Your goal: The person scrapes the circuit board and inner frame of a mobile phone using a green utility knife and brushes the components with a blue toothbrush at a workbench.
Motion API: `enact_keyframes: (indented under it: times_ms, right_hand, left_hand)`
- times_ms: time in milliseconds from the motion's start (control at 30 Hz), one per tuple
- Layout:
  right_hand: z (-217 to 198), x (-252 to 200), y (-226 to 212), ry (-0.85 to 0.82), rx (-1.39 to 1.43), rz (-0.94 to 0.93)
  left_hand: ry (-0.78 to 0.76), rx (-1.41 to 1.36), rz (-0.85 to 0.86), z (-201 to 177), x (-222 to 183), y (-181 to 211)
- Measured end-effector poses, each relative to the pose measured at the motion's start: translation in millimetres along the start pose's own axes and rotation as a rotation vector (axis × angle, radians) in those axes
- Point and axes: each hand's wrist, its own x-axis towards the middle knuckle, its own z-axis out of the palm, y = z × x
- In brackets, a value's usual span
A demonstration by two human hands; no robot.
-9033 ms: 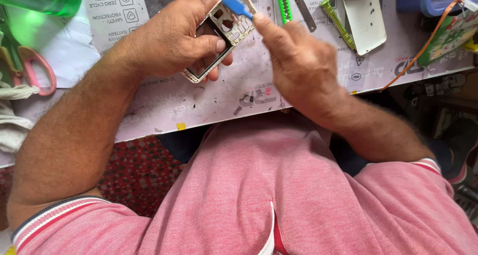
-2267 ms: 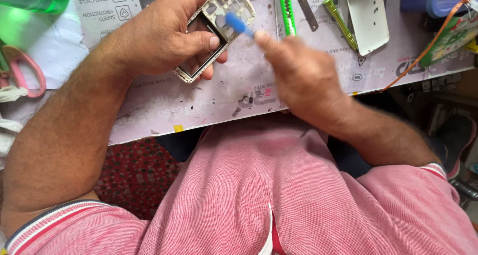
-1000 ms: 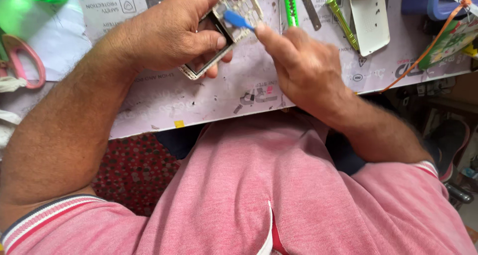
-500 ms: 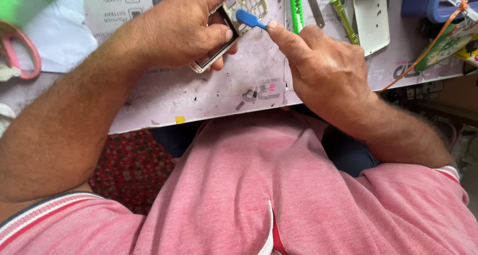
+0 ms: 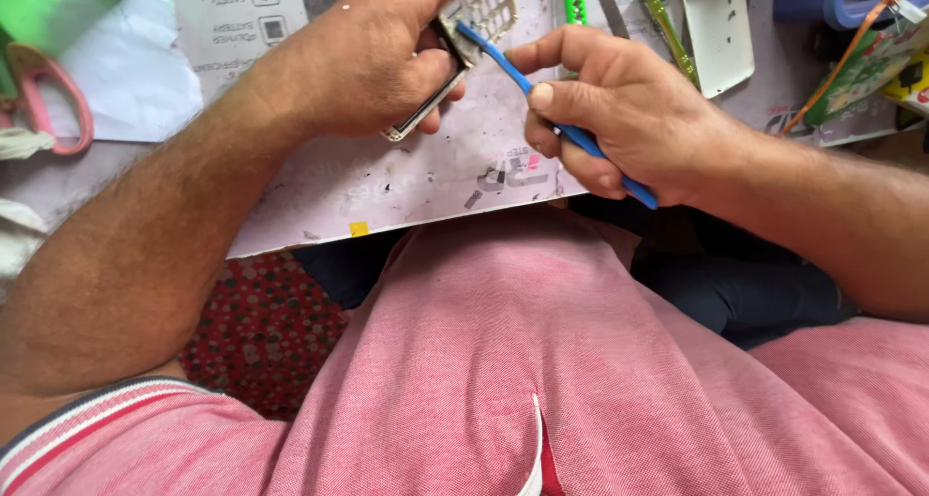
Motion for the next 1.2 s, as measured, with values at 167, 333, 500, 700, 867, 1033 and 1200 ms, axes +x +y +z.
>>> enact_keyframes:
  times_ms: [167,333,500,700,867,1033,1200]
  right_hand:
    - [1,-19,-10,0.162,-1.316,-0.700]
    - [18,-24,-11,0.218,-1.829,-0.558]
    - [8,-3,-7,0.166,-0.680,-0.433]
    - [18,-1,6,-0.022,0.216,-0.275]
    - [18,-11,-5,0.241,-0.965,-0.696]
    - [9,-17,2,0.354,-1.521,-0.742]
    - [14,10,10,0.099,-0.107,-0.320]
  left_hand:
    - [0.003,0.007,-0.026,2,-1,1]
    - [0.056,0.033,0.072,2,-3,0]
    - [0.275,0.347,0.385,5,-6,-14]
    - [0.481,0.434,0.695,10,-8,-22]
    - [0.376,0.368,0.510,11,-10,-15]
    - [0.377,0.349,0.469,10,-9,-13]
    - [0.430,0.326,0.667,8,-2,-30]
